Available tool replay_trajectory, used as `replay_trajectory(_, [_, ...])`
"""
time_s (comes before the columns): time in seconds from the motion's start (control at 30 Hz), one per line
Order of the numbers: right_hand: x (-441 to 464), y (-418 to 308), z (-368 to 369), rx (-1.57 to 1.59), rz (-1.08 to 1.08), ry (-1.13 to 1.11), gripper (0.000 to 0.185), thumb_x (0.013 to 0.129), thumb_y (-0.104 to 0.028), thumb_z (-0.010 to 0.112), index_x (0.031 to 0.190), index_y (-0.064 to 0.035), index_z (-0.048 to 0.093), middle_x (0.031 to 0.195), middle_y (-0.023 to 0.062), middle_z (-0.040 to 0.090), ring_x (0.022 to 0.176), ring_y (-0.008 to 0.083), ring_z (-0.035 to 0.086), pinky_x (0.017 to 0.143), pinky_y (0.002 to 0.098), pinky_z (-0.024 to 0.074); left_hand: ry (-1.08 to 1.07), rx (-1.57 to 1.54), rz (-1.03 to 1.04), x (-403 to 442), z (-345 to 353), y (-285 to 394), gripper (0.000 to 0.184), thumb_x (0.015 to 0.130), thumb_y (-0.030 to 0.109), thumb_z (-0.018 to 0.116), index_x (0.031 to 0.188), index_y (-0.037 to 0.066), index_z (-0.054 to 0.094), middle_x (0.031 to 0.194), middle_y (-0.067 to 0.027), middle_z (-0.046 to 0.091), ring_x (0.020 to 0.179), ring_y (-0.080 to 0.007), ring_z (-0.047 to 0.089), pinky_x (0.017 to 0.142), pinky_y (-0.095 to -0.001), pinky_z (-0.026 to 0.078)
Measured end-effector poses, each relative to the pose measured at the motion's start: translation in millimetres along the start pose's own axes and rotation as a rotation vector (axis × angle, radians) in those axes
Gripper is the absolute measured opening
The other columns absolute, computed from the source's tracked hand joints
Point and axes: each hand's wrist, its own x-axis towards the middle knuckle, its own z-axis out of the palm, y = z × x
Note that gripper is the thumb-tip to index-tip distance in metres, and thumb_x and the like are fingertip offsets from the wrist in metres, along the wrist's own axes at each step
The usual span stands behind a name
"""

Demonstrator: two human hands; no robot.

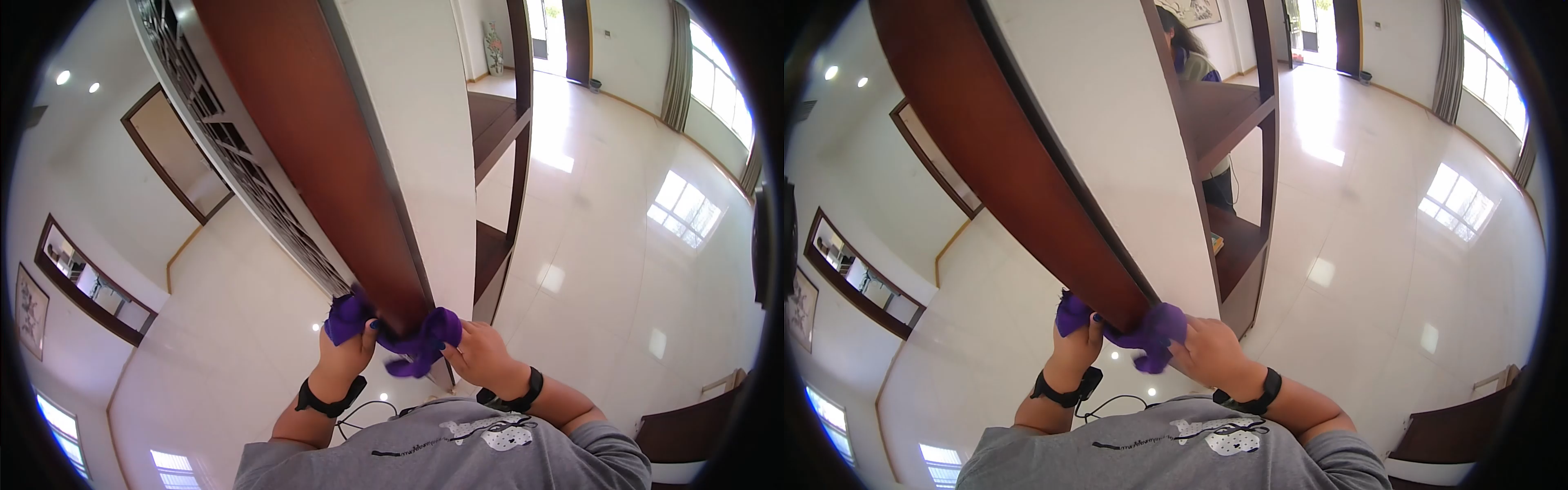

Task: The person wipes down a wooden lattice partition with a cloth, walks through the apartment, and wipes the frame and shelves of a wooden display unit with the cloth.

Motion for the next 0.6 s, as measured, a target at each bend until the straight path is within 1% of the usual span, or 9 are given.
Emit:
replay_trajectory(0.03, [-43, 13, 1, -0.003, 0.008, 0.01, 0.017, 0.082, -0.017, 0.054, 0.097, -0.0082, 0.056, 0.081, 0.0141, 0.059, 0.073, 0.0377, 0.056, 0.063, 0.0449, 0.0448, -0.011, 0.0, 0.032, -32, 23, 15, 0.024, 0.087, 0.027, 0.056, 0.092, 0.004, 0.056, 0.08, -0.0163, 0.058, 0.069, -0.0394, 0.057, 0.059, -0.0416, 0.047])
replay_trajectory(0.1, [-51, 17, 7, -0.022, 0.036, 0.016, 0.018, 0.082, -0.016, 0.054, 0.098, -0.0084, 0.056, 0.082, 0.0144, 0.059, 0.074, 0.0379, 0.056, 0.063, 0.045, 0.0449, -0.029, -0.02, 0.082, -38, 26, 5, 0.025, 0.086, 0.027, 0.056, 0.092, 0.003, 0.056, 0.08, -0.017, 0.058, 0.07, -0.0398, 0.056, 0.06, -0.0421, 0.046])
replay_trajectory(0.2, [-55, 16, 12, -0.009, 0.022, 0.088, 0.018, 0.082, -0.015, 0.054, 0.099, -0.0084, 0.056, 0.083, 0.0146, 0.059, 0.075, 0.0381, 0.056, 0.064, 0.0454, 0.045, -0.116, -0.031, 0.049, -41, 16, 13, 0.037, 0.093, 0.034, 0.045, 0.105, 0.0, 0.057, 0.087, -0.0148, 0.063, 0.078, -0.0318, 0.061, 0.072, -0.0352, 0.047])
replay_trajectory(0.3, [-53, 22, 3, 0.019, -0.051, 0.128, 0.019, 0.082, -0.014, 0.053, 0.1, -0.0078, 0.056, 0.082, 0.0151, 0.06, 0.075, 0.0385, 0.056, 0.064, 0.0451, 0.0453, -0.14, -0.086, 0.017, -38, 28, 15, 0.036, 0.093, 0.031, 0.045, 0.105, 0.0, 0.057, 0.086, -0.0152, 0.063, 0.077, -0.0305, 0.061, 0.072, -0.0344, 0.047])
replay_trajectory(0.4, [-52, 17, 3, 0.054, -0.026, 0.06, 0.019, 0.082, -0.014, 0.052, 0.099, -0.0069, 0.056, 0.08, 0.0154, 0.06, 0.074, 0.0389, 0.056, 0.064, 0.045, 0.0457, -0.054, -0.142, 0.122, -36, 30, 12, 0.019, 0.084, 0.022, 0.055, 0.082, 0.003, 0.057, 0.077, -0.0165, 0.055, 0.068, -0.0396, 0.054, 0.06, -0.0426, 0.044])
replay_trajectory(0.5, [-51, 19, 6, 0.072, -0.064, 0.063, 0.026, 0.08, -0.015, 0.055, 0.105, -0.0077, 0.056, 0.082, 0.0154, 0.062, 0.074, 0.0382, 0.058, 0.066, 0.0451, 0.0466, -0.058, -0.185, 0.135, -35, 30, 8, 0.018, 0.083, 0.021, 0.055, 0.077, 0.003, 0.056, 0.075, -0.0161, 0.054, 0.066, -0.0395, 0.053, 0.059, -0.0424, 0.044])
replay_trajectory(0.6, [-45, 19, 12, 0.156, -0.12, 0.113, 0.025, 0.08, -0.013, 0.054, 0.104, -0.0076, 0.057, 0.082, 0.0155, 0.062, 0.073, 0.0381, 0.058, 0.065, 0.0442, 0.0472, -0.074, -0.244, 0.114, -34, 27, 2, 0.019, 0.083, 0.02, 0.055, 0.073, 0.004, 0.055, 0.073, -0.0157, 0.054, 0.066, -0.0396, 0.053, 0.059, -0.0424, 0.044])
